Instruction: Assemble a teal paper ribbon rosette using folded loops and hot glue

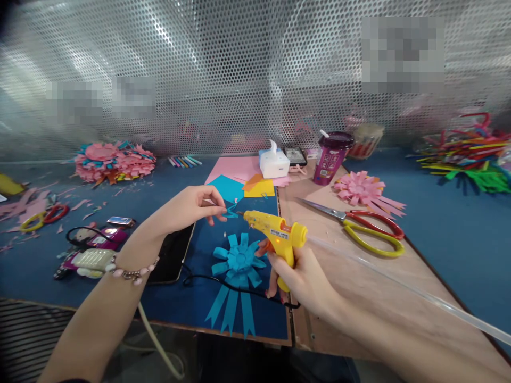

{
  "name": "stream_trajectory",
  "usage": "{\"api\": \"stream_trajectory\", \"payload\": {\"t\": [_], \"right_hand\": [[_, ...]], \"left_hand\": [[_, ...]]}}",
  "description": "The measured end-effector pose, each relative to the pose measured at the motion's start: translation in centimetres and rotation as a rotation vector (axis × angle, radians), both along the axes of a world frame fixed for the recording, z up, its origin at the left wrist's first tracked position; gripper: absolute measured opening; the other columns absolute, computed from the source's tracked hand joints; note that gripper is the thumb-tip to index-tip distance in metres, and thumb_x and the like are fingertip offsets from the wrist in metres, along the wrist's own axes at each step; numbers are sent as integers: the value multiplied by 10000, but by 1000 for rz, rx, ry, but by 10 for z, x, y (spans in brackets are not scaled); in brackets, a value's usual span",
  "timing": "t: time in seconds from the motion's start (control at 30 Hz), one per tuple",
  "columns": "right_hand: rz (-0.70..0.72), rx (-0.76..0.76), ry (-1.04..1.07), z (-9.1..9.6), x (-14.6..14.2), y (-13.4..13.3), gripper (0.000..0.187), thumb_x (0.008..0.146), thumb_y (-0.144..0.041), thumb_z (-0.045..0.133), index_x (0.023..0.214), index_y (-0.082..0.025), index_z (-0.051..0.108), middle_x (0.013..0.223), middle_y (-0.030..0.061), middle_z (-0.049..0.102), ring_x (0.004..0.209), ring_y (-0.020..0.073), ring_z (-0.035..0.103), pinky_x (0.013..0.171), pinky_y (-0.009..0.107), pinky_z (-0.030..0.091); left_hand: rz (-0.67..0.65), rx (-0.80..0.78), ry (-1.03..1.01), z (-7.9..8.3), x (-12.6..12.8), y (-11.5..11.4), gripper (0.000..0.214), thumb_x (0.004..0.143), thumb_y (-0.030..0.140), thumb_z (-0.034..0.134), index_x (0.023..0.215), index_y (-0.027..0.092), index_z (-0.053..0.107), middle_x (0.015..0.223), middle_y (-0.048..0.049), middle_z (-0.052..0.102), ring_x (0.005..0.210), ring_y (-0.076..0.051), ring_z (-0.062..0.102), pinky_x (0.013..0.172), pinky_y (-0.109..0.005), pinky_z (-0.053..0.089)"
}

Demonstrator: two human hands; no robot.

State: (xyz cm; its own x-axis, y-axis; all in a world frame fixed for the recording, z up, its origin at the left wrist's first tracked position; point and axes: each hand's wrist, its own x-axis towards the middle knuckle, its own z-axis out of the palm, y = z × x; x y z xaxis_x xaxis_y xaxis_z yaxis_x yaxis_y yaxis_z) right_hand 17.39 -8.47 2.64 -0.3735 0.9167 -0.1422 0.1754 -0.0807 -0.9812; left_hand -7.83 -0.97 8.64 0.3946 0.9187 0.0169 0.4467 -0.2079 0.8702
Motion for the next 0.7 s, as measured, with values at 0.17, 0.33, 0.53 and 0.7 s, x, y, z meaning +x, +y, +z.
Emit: {"api": "stream_trajectory", "payload": {"t": [0.17,0.33,0.53,0.7], "right_hand": [[19,-26,0,0,1,0,499,873,-538,477,1172,-139,461,528,-4,647,306,131,491,322,220,372],[26,-22,-11,0,1,0,502,885,-542,467,1173,-130,460,511,-2,635,319,134,499,313,211,359],[26,-22,33,1,1,0,473,896,-515,477,1164,-125,455,513,2,637,329,122,503,342,200,380],[50,-78,140,2,2,1,431,901,-462,488,1159,-118,455,496,-3,626,317,116,492,336,193,382]], "left_hand": [[-1,-2,7,0,0,0,120,814,236,634,813,159,543,781,-41,667,759,-186,708,578,-252,542],[-17,10,-3,-1,-1,1,105,823,225,623,819,157,544,785,-42,662,780,-190,708,575,-250,545],[-35,12,10,-2,-2,1,91,831,226,613,834,160,551,797,-38,658,798,-194,709,591,-259,556],[-27,8,10,-2,-3,3,94,830,222,617,828,156,550,803,-38,656,793,-194,710,594,-262,562]]}}
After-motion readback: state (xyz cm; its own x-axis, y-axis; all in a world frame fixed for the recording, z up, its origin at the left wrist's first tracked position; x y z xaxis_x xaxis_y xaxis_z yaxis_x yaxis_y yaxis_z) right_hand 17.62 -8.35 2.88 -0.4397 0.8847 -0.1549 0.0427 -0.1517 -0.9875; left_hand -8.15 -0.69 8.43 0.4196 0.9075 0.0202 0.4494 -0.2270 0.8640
